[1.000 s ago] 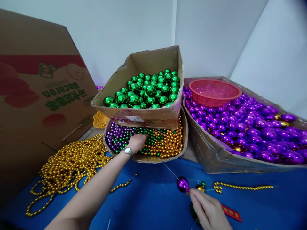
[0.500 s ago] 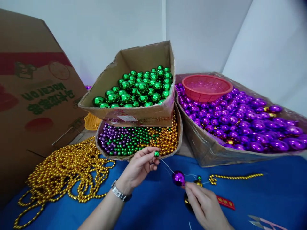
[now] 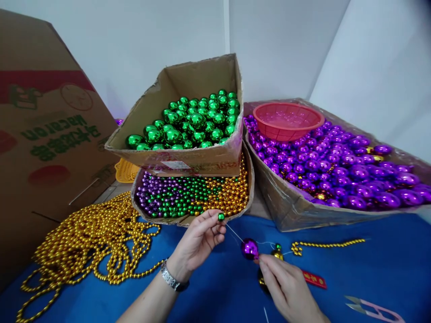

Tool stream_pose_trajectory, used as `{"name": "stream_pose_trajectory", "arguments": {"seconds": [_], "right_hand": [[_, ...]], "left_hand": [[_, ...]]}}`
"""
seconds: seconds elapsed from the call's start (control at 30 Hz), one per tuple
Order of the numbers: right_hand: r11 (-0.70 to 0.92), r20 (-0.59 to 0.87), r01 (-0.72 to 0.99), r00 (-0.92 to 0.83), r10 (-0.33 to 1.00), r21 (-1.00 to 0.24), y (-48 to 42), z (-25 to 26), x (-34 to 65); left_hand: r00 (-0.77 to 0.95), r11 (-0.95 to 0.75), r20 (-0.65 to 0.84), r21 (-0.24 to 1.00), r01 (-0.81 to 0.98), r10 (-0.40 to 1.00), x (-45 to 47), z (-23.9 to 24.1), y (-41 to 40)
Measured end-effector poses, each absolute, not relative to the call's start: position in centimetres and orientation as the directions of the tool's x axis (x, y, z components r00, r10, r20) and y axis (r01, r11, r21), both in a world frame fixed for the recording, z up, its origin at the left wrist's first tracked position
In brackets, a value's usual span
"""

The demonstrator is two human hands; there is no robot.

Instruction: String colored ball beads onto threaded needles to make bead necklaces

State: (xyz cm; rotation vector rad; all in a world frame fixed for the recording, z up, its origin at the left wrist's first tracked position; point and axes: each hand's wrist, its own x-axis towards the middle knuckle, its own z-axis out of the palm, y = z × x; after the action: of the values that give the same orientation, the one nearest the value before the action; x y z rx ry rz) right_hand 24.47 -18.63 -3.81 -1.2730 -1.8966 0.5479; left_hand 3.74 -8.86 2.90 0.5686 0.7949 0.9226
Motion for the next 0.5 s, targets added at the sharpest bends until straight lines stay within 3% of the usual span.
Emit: {"name": "stream_pose_trajectory", "arguments": {"seconds": [0.13, 0.3, 0.5], "right_hand": [[0.395, 0.351, 0.613, -0.198, 0.915, -0.684, -18.7, -3.8, 24.5], [0.388, 0.353, 0.620, -0.186, 0.917, -0.682, -18.7, -3.8, 24.1], [0.414, 0.406, 0.590, -0.156, 0.901, -0.693, -18.6, -4.3, 23.9]], "left_hand": [[0.342, 0.480, -0.349, 0.747, -0.460, 0.872, 3.8, 2.9, -8.9], [0.288, 0.332, -0.236, 0.874, -0.354, 0.928, 4.2, 2.5, -9.6], [0.417, 0.245, -0.161, 0.957, -0.155, 0.895, 4.1, 2.6, -10.5]]}}
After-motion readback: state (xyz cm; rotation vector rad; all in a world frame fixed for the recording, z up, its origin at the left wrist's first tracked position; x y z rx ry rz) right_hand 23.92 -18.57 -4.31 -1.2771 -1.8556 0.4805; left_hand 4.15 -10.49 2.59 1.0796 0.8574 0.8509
